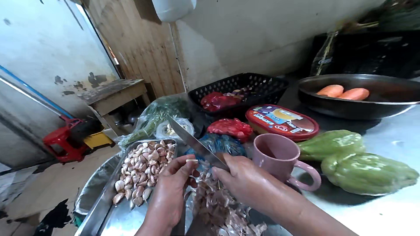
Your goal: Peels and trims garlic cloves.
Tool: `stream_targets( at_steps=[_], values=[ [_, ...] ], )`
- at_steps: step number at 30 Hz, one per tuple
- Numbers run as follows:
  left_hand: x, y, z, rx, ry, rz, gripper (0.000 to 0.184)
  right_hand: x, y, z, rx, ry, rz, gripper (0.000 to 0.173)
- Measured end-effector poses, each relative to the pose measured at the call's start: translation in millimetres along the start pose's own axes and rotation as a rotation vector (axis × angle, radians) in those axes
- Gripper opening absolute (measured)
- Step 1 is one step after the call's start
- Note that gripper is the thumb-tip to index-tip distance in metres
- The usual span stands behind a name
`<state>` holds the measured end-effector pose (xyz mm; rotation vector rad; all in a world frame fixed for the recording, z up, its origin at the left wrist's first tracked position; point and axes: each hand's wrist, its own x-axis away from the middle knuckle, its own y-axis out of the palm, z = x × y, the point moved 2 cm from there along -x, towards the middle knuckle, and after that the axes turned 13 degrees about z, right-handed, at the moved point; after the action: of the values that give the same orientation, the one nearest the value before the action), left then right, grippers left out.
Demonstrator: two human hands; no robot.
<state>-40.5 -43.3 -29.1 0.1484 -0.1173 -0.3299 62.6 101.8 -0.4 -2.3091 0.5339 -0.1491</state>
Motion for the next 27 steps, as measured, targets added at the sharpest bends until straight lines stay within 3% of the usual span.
stream_targets(
  at_steps=[7,13,21,24,27],
  values=[
    [8.2,5.7,-3.2,-0.045,0.026,-0.025,0.013,5.3,3.1,-6.9,0.057,-0.102,0.024,0.037],
    [8.9,7.1,-0.8,0.015,-0.01,-0.005,0.017,6.8,15.0,1.9,0.119,-0.313,0.21,0.035],
    [9.3,4.8,-4.2,-0.065,-0.015,-0.04,0.014,5.2,11.0,-2.0,0.206,-0.271,0.108,0.034],
    [12.5,2.3,-3.6,-0.328,0.22,-0.066,0.013,6.5,6.3,-6.2,0.152,-0.17,0.072,0.035],
    [13.1,-2.4,-6.9,-0.593,0.705,-0.068,0.027,6.2,0.4,-9.9,0.049,-0.053,0.004,0.036]
  ],
)
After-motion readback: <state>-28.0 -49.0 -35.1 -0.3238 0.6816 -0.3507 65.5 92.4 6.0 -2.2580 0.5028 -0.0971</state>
